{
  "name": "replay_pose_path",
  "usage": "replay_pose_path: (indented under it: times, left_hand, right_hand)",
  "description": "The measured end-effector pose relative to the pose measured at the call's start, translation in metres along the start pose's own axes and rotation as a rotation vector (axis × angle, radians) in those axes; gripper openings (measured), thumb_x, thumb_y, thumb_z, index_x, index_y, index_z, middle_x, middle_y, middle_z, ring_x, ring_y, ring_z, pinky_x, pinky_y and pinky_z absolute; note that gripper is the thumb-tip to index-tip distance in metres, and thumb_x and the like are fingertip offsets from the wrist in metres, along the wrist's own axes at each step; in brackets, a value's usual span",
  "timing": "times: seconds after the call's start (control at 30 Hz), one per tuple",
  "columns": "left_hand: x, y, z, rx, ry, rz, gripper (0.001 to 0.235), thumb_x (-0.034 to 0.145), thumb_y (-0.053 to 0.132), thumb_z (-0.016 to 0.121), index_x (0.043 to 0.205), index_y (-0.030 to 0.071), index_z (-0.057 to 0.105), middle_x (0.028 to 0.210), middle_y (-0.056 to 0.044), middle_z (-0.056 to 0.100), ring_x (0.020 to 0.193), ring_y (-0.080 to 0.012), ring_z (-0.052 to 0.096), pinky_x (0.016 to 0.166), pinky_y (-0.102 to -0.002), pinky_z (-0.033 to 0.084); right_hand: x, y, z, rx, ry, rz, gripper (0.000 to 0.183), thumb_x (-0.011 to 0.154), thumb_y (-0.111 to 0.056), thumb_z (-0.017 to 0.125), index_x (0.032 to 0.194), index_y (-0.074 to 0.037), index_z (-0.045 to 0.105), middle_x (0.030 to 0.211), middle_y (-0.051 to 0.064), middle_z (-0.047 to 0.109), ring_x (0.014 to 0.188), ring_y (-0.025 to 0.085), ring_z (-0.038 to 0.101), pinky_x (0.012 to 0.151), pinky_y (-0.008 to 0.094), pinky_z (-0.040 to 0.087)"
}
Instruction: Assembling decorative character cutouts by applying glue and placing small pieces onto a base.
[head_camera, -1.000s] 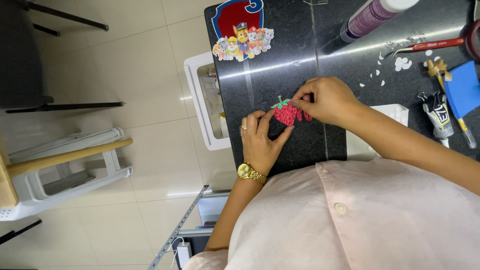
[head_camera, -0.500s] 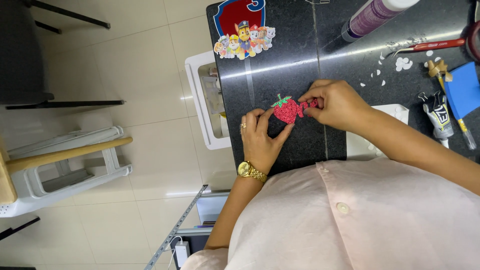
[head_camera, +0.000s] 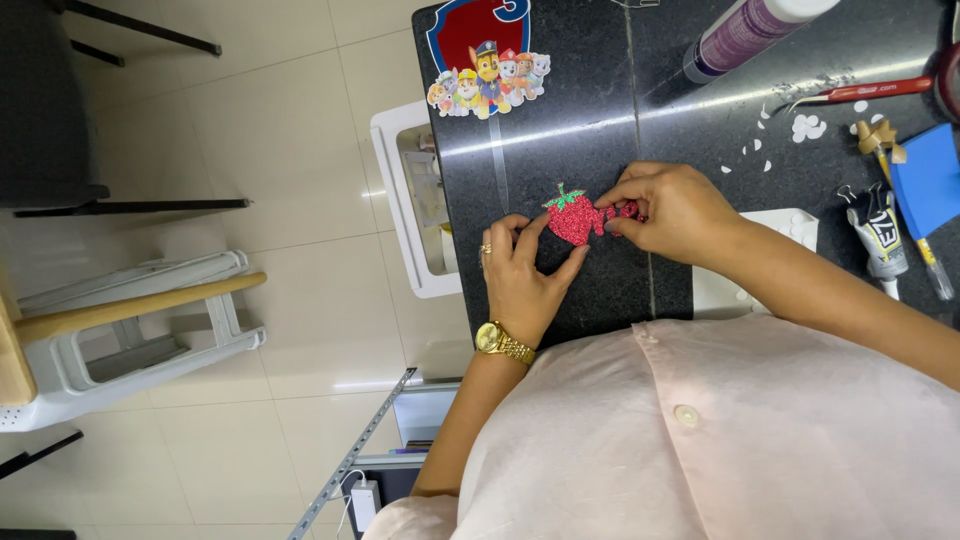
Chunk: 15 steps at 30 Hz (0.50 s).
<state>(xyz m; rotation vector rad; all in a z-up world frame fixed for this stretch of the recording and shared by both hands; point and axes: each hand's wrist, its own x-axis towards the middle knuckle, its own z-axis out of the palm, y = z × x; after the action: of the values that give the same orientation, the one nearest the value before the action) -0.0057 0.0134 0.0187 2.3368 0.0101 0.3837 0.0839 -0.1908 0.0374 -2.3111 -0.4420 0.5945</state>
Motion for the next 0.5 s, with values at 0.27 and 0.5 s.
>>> replay_pose_path:
  times: [0.27, 0.5]
  left_hand:
    - [0.0004, 0.0009, -0.0006, 0.006, -0.022, -0.027, 0.052, 0.074, 0.036, 0.09, 0.113, 0.008, 0.071, 0.107, -0.008, 0.054, 0.089, -0.0284, 0.059, 0.077, -0.043, 0.051]
    - [0.0014, 0.0016, -0.002, -0.001, -0.038, -0.036, 0.052, 0.074, 0.036, 0.09, 0.113, 0.007, 0.071, 0.107, -0.01, 0.055, 0.09, -0.0305, 0.059, 0.077, -0.045, 0.051]
  right_hand:
    - [0.0008, -0.0028, -0.0019, 0.002, -0.015, 0.003, 0.023, 0.079, -0.012, 0.081, 0.102, -0.008, 0.08, 0.091, 0.006, 0.074, 0.07, 0.02, 0.067, 0.066, 0.031, 0.055]
    - [0.0007, -0.005, -0.0031, 0.0, -0.022, 0.019, 0.023, 0.079, -0.013, 0.081, 0.101, -0.008, 0.08, 0.091, 0.004, 0.074, 0.07, 0.02, 0.067, 0.066, 0.031, 0.055]
